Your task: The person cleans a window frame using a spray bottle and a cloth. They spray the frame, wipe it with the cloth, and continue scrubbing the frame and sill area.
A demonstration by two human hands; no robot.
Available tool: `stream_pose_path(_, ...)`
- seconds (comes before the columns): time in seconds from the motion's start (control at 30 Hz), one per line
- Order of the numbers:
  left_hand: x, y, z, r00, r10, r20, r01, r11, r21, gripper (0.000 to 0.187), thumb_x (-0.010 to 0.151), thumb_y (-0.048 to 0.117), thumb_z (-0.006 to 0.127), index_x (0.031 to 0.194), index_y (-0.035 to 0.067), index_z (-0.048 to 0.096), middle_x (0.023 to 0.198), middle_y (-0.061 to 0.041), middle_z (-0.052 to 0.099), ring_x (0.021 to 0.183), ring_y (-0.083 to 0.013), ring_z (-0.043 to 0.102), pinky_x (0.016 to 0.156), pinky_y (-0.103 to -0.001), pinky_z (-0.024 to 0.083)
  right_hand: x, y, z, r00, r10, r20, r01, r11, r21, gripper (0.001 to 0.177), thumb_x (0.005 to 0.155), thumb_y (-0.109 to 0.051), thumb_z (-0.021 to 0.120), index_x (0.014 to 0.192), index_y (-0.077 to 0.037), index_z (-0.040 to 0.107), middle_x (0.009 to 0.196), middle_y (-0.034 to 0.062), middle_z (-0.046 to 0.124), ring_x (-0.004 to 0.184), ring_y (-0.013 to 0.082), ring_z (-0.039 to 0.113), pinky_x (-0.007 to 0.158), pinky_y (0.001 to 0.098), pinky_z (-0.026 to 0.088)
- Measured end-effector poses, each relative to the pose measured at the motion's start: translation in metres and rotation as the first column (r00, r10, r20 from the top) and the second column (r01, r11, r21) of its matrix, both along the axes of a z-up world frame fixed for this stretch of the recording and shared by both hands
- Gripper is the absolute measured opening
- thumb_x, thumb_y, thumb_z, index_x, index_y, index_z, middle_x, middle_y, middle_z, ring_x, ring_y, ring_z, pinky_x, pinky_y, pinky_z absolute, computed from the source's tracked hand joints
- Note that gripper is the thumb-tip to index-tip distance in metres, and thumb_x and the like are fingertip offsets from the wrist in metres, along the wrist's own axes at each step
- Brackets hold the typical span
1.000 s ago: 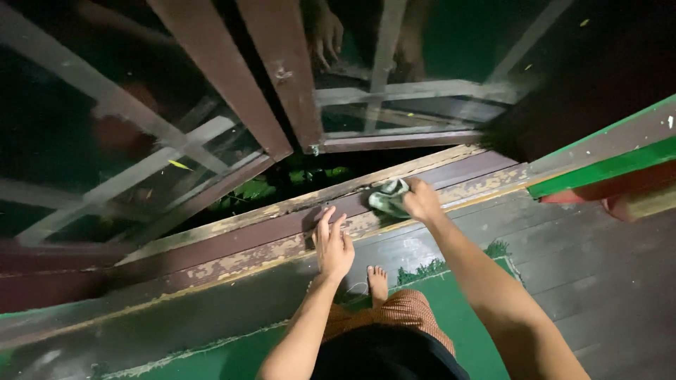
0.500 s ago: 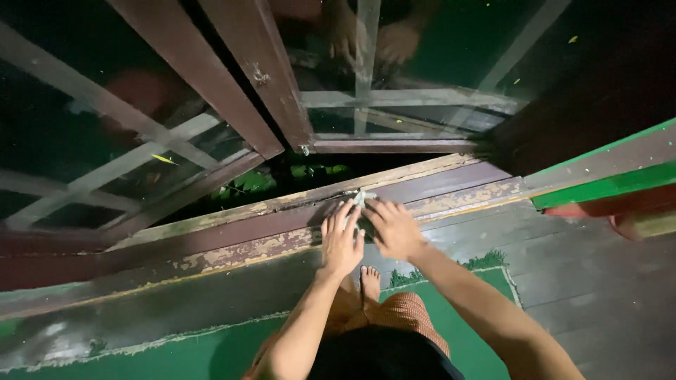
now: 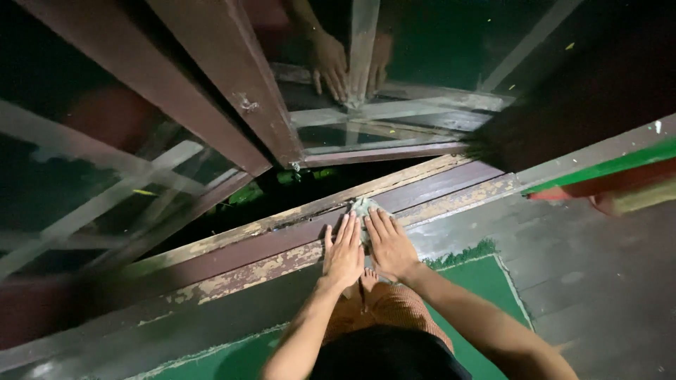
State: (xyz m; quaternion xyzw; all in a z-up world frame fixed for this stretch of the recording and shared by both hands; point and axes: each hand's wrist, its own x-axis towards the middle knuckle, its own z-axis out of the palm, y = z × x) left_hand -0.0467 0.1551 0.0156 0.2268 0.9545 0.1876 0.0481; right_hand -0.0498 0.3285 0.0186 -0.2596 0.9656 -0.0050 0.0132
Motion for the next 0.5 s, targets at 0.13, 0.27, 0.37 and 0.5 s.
stream_pose_path(0.13,-0.005,0.005,0.002,0.998,0.019,0.052,-0.018,0.999,-0.027,0.064,0.098,0.019,0.047,0.157,0.002,0.033,0.170,-0.015,0.024,0.158,-0.0287,0.017,0.119,-0.063,0.014,-0.003,0.001,0.004,0.992,-0.018,0.124,0.020,1.000,-0.011,0.092,0.081,-0.041,0.059,0.156,0.003,0.032,0.163,0.0236,0.032,0.153,0.0379,0.027,0.122,0.0490,0.025)
stream_pose_path(0.27,-0.011,0.009,0.006,0.996,0.047,0.079,-0.040,0.995,-0.090,0.062,0.099,0.024,0.047,0.156,0.004,0.035,0.169,-0.013,0.026,0.158,-0.0268,0.017,0.120,-0.062,0.014,-0.011,0.006,0.000,0.986,-0.002,0.166,0.012,0.998,-0.060,0.091,0.081,-0.041,0.056,0.157,0.003,0.030,0.163,0.0232,0.030,0.154,0.0380,0.026,0.122,0.0495,0.023)
stream_pose_path(0.37,-0.010,0.012,0.002,0.994,0.068,0.087,-0.058,0.992,-0.108,0.062,0.100,0.026,0.046,0.157,0.005,0.034,0.169,-0.011,0.025,0.158,-0.0256,0.016,0.120,-0.061,0.014,-0.015,0.010,-0.003,0.985,0.022,0.173,-0.008,0.997,-0.081,0.092,0.079,-0.041,0.055,0.156,0.002,0.031,0.162,0.0226,0.033,0.152,0.0369,0.030,0.121,0.0485,0.026)
stream_pose_path(0.5,-0.013,0.028,0.004,0.993,0.109,0.040,-0.104,0.989,-0.102,0.061,0.096,0.026,0.052,0.153,0.004,0.041,0.164,-0.012,0.037,0.155,-0.0267,0.026,0.118,-0.061,0.019,-0.025,0.028,-0.018,0.990,0.080,0.114,-0.066,0.991,-0.117,0.086,0.083,-0.034,0.055,0.157,0.002,0.031,0.160,0.0208,0.035,0.148,0.0359,0.037,0.114,0.0467,0.034)
